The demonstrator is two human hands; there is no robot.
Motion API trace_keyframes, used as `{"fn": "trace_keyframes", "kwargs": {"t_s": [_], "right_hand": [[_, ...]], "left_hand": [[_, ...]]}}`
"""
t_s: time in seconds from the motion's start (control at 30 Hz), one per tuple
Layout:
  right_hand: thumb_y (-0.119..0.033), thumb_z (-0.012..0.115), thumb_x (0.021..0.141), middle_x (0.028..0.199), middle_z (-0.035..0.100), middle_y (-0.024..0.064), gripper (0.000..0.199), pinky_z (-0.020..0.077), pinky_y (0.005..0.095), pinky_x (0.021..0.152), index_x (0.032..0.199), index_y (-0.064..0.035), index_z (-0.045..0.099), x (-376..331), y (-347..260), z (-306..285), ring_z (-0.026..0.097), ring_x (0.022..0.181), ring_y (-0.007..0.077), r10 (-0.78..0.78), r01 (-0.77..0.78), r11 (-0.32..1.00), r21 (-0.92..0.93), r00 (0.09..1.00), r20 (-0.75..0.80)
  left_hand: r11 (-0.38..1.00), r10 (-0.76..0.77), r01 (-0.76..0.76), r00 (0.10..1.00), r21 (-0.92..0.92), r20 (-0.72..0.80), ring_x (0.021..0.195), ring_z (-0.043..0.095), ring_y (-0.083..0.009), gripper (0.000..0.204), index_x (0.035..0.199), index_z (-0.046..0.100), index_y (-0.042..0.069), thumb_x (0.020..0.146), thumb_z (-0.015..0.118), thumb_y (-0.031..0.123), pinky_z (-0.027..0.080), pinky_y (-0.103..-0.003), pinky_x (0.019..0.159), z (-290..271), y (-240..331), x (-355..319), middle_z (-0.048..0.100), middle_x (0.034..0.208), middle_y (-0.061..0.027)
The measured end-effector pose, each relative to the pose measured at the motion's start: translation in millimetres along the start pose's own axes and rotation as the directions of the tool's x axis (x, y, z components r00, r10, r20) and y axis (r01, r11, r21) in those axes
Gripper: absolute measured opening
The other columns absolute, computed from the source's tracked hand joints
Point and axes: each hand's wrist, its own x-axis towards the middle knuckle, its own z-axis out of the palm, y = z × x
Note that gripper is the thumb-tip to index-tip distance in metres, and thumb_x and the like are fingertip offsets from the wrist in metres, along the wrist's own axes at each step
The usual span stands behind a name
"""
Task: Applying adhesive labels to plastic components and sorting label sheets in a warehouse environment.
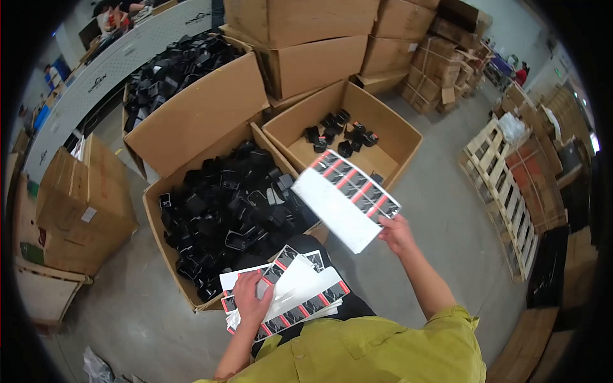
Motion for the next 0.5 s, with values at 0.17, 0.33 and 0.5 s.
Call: {"fn": "trace_keyframes", "kwargs": {"t_s": [0.17, 0.33, 0.5], "right_hand": [[-0.007, 0.053, 0.079, 0.074, 0.060, 0.0043, 0.014, 0.0449, 0.0205, 0.041, 0.093, -0.0058, 0.052, -11.4, 8.1, -84.6, 0.055, 0.051, 0.0108, -0.057, 0.095, 0.988, 0.126, 0.960, -0.274], [-0.006, 0.052, 0.081, 0.073, 0.059, 0.0049, 0.014, 0.0446, 0.0198, 0.040, 0.095, -0.0047, 0.051, -8.0, 24.8, -144.3, 0.054, 0.050, 0.0105, -0.117, 0.233, 0.953, 0.191, 0.869, -0.480], [-0.003, 0.049, 0.080, 0.077, 0.059, 0.0055, 0.016, 0.0431, 0.0198, 0.040, 0.096, -0.0044, 0.049, -17.1, 64.3, -194.2, 0.055, 0.053, 0.0125, -0.047, 0.202, 0.966, 0.162, 0.751, -0.659]], "left_hand": [[1.000, 0.005, -0.005, 1.000, 0.020, -0.009, 0.096, 0.048, -0.0288, 0.036, 0.094, 0.055, 0.004, 0.061, 0.068, 0.012, 0.034, -0.038, 0.087, 2.1, 1.5, 0.8, 0.054, 0.100, -0.0109], [0.999, -0.036, 0.036, 0.999, 0.012, -0.006, 0.097, 0.048, -0.0292, 0.032, 0.093, 0.055, 0.003, 0.063, 0.065, 0.008, 0.033, -0.038, 0.091, 2.8, 2.4, 3.7, 0.055, 0.100, -0.0108], [0.999, -0.045, 0.045, 0.999, 0.031, 0.021, 0.099, 0.046, -0.0284, 0.030, 0.093, 0.055, 0.003, 0.064, 0.064, 0.005, 0.033, -0.037, 0.089, 14.5, 6.0, 9.6, 0.055, 0.101, -0.0096]]}}
